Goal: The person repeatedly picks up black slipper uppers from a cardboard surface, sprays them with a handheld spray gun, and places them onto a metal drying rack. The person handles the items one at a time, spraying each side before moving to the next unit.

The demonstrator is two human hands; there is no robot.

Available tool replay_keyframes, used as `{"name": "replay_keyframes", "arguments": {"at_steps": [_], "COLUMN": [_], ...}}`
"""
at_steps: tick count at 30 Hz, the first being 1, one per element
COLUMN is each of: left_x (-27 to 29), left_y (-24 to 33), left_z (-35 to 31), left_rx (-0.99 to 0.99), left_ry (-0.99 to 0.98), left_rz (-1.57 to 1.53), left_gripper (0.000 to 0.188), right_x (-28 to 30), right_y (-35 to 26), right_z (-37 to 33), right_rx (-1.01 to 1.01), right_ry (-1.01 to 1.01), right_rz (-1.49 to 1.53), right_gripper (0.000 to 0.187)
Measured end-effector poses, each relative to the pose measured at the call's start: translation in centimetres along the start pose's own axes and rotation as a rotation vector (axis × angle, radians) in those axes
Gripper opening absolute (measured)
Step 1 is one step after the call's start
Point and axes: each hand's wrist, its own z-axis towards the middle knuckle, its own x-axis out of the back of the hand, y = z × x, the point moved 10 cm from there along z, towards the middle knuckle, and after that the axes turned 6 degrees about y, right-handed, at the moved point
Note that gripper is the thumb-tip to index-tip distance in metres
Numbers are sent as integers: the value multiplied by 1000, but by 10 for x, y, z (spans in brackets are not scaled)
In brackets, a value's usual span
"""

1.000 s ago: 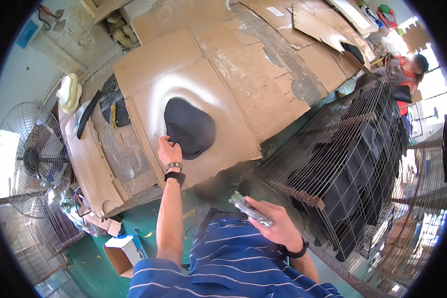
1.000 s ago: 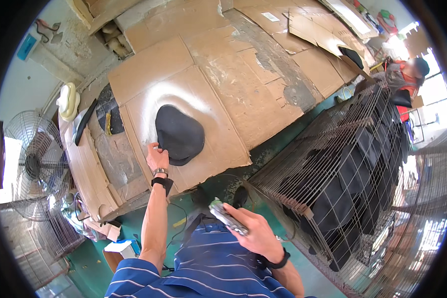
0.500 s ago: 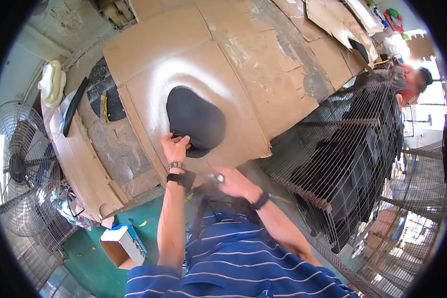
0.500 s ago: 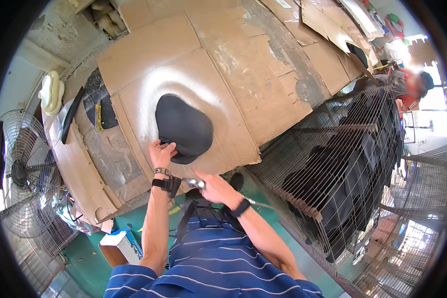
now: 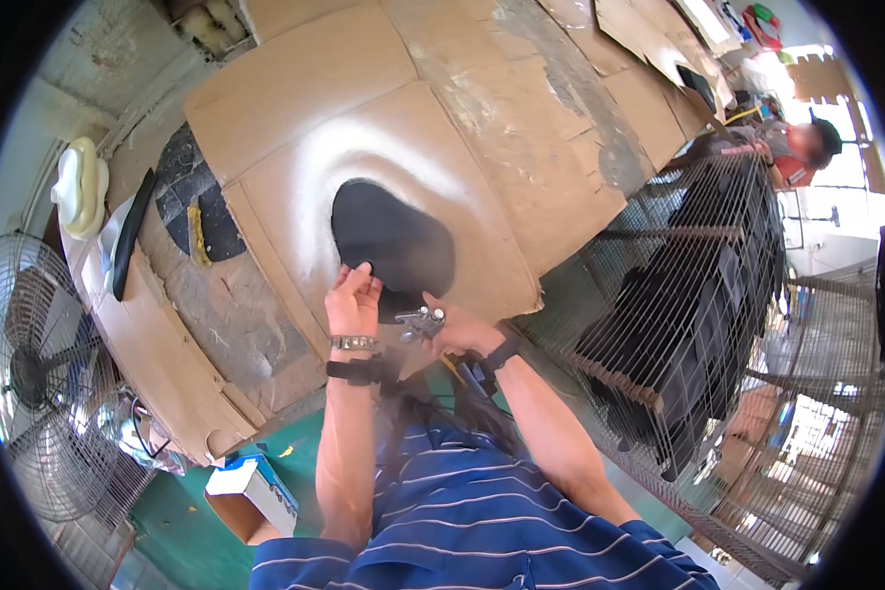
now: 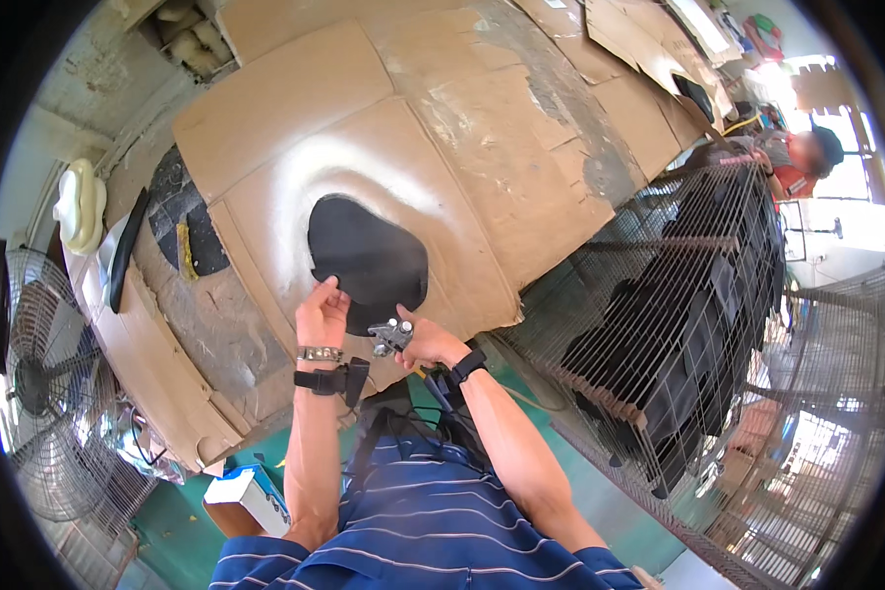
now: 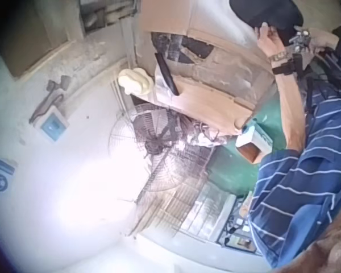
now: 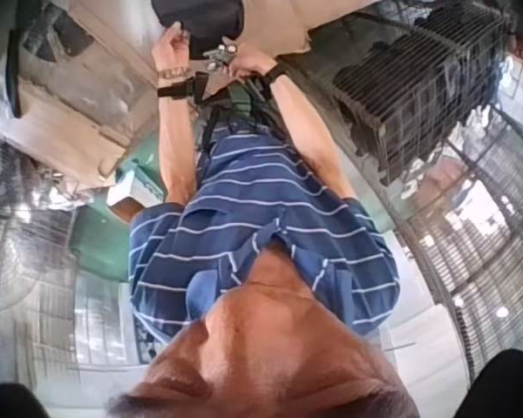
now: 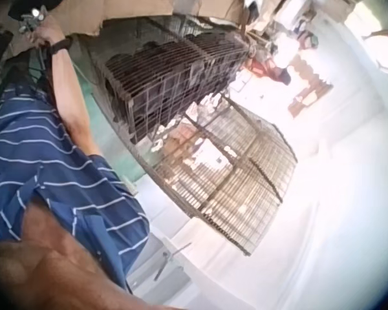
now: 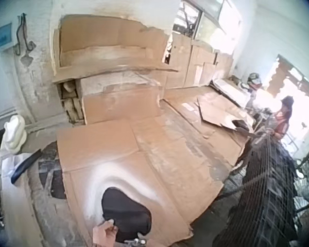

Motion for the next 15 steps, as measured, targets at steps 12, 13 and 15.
{"name": "replay_keyframes", "arguments": {"at_steps": [12, 13, 15], "left_x": [-215, -222, -241], "left_y": [129, 136, 145], "left_z": [-47, -61, -90], "left_rx": [-281, -311, -370], "left_ry": [-502, -510, -535], "left_rz": [89, 91, 98], "left_gripper": [39, 43, 51], "right_x": [6, 6, 9], "right_y": [7, 7, 7], "right_z": [-11, -12, -15], "right_rx": [40, 44, 58], "right_ry": [-27, -18, 9], "right_rz": [101, 86, 62], "right_gripper": [116, 116, 114]}}
